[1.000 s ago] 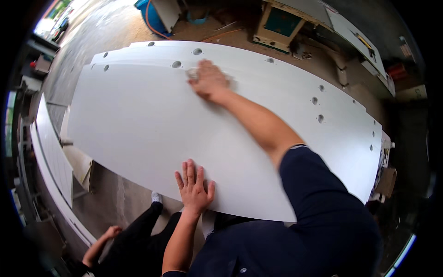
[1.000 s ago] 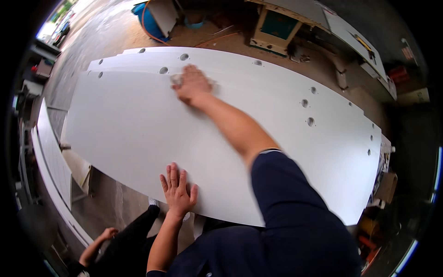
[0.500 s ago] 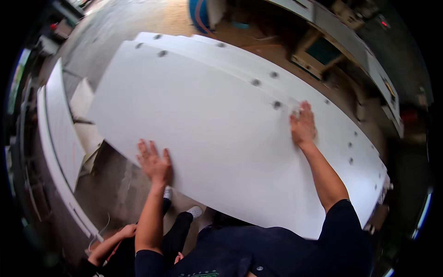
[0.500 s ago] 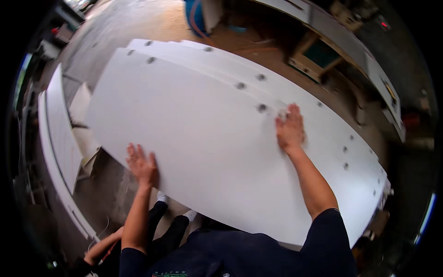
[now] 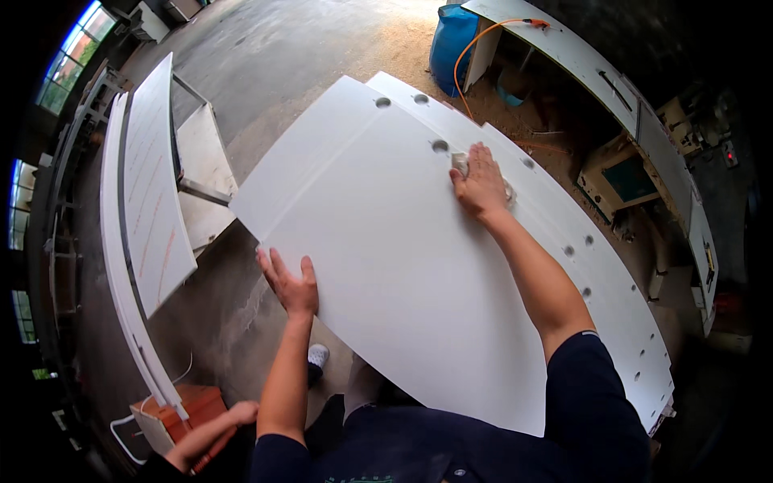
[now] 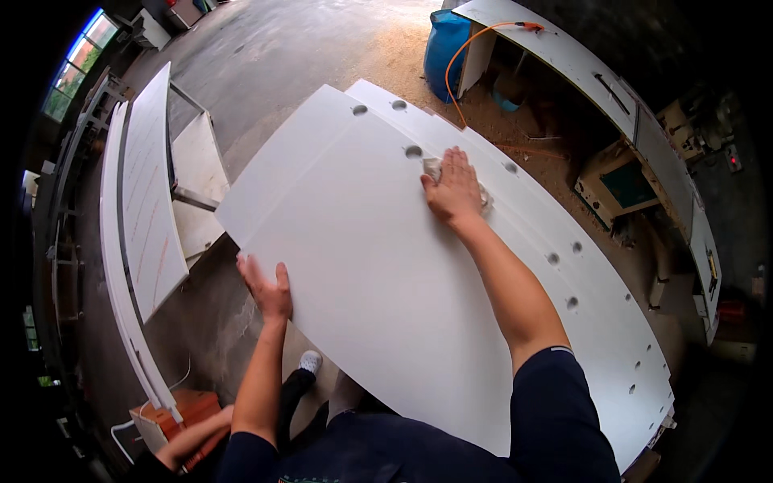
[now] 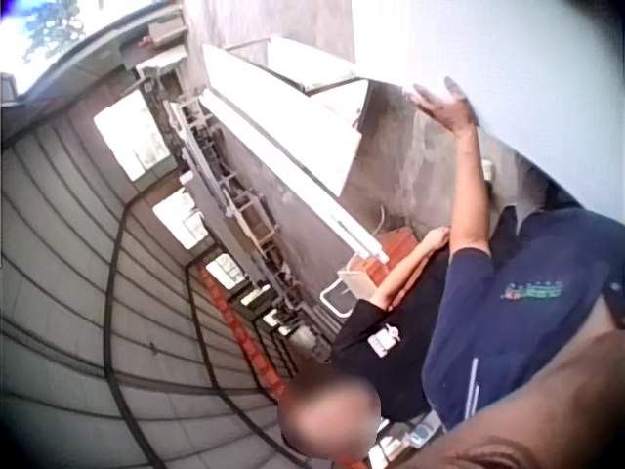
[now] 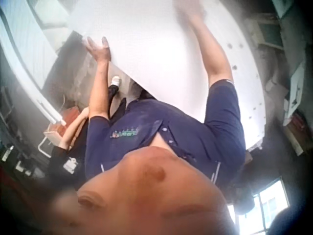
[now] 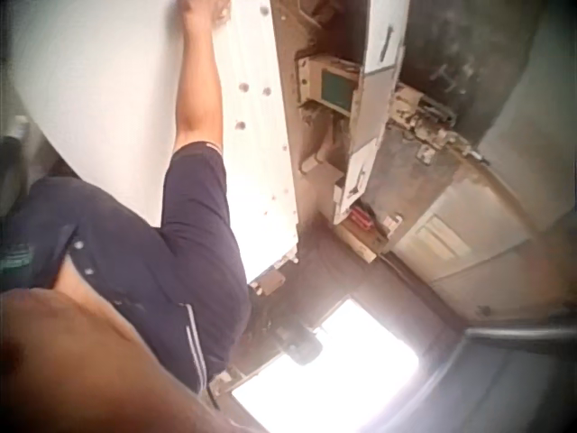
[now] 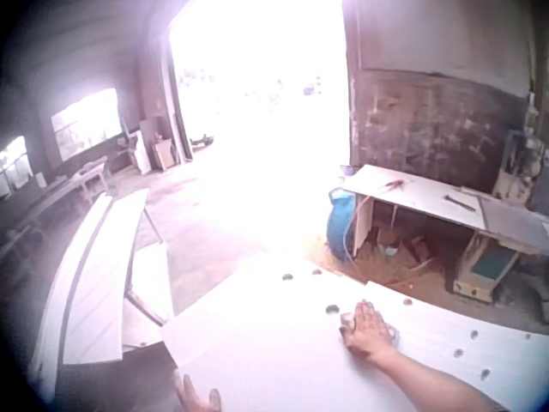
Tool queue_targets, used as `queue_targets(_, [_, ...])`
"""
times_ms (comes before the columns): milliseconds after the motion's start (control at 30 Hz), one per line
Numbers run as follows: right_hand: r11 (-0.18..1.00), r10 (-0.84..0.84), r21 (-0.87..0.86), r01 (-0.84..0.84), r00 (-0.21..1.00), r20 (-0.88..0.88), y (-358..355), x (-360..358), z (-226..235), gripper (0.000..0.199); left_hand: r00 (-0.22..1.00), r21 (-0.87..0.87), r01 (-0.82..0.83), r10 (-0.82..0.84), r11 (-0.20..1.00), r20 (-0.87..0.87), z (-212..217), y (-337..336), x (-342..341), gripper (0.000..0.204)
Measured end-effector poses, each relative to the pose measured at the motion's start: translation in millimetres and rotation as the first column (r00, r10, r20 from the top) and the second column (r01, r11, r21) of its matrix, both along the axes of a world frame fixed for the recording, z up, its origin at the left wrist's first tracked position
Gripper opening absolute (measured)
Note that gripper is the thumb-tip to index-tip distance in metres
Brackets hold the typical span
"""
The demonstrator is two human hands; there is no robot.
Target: The person wipes down white furniture panels with a cloth and a handheld tool, moves the panels between work tables, and uses the tool to clean out pre-drilled holes.
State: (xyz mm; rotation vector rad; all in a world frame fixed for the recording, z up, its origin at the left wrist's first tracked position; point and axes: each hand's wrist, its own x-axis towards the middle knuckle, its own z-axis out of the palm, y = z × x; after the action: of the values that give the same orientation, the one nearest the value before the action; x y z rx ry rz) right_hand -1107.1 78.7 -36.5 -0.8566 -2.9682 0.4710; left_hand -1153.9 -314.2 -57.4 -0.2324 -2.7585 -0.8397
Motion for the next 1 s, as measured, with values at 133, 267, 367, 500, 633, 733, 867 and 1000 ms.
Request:
queue_targets(133, [0.998,0.063,-0.01,-0.064,0.998,-0.017,-15.6,-110.5,6.2,0.077,0.996,0.175,0.014,-0.029,0.985,0.085,16.1,2.5,-9.3,0.078])
queue_targets(267, [0.994,0.113,0.008,-0.113,0.993,-0.04,-2.8,-197.3,-7.2,0.076,0.989,0.26,0.064,-0.096,0.963,0.112,8.8,12.0,-4.7,0.083])
queue_targets(367, [0.991,0.123,0.054,-0.122,0.992,-0.009,-30.0,-196.6,-4.4,0.076,0.986,0.281,0.108,-0.138,0.954,0.089,9.2,3.5,-7.2,0.084])
queue_targets(500, [0.888,0.459,0.006,-0.461,0.886,0.07,-98.3,-144.5,5.8,0.075,0.985,0.289,0.088,-0.127,0.953,0.12,5.4,-10.0,-5.6,0.085])
queue_targets(633, [0.985,0.084,0.152,-0.078,0.996,-0.034,-22.6,-190.0,4.8,0.07,0.976,0.318,0.165,-0.2,0.934,0.082,3.6,6.1,-9.6,0.085])
queue_targets(733, [0.988,0.146,0.037,-0.147,0.989,0.03,-92.6,-203.9,-1.2,0.075,0.979,0.331,0.148,-0.186,0.932,0.085,4.7,-2.9,-11.0,0.086])
queue_targets(867, [0.73,0.67,-0.189,-0.657,0.742,0.004,-226.5,-157.9,0.3,0.077,0.982,0.391,0.124,-0.169,0.912,0.083,-4.8,-5.8,-12.2,0.089])
queue_targets(1000, [0.988,0.142,0.053,-0.146,0.987,0.081,-36.7,-191.1,-14.4,0.069,0.942,0.505,0.054,-0.213,0.861,0.261,3.7,-19.6,1.3,0.09])
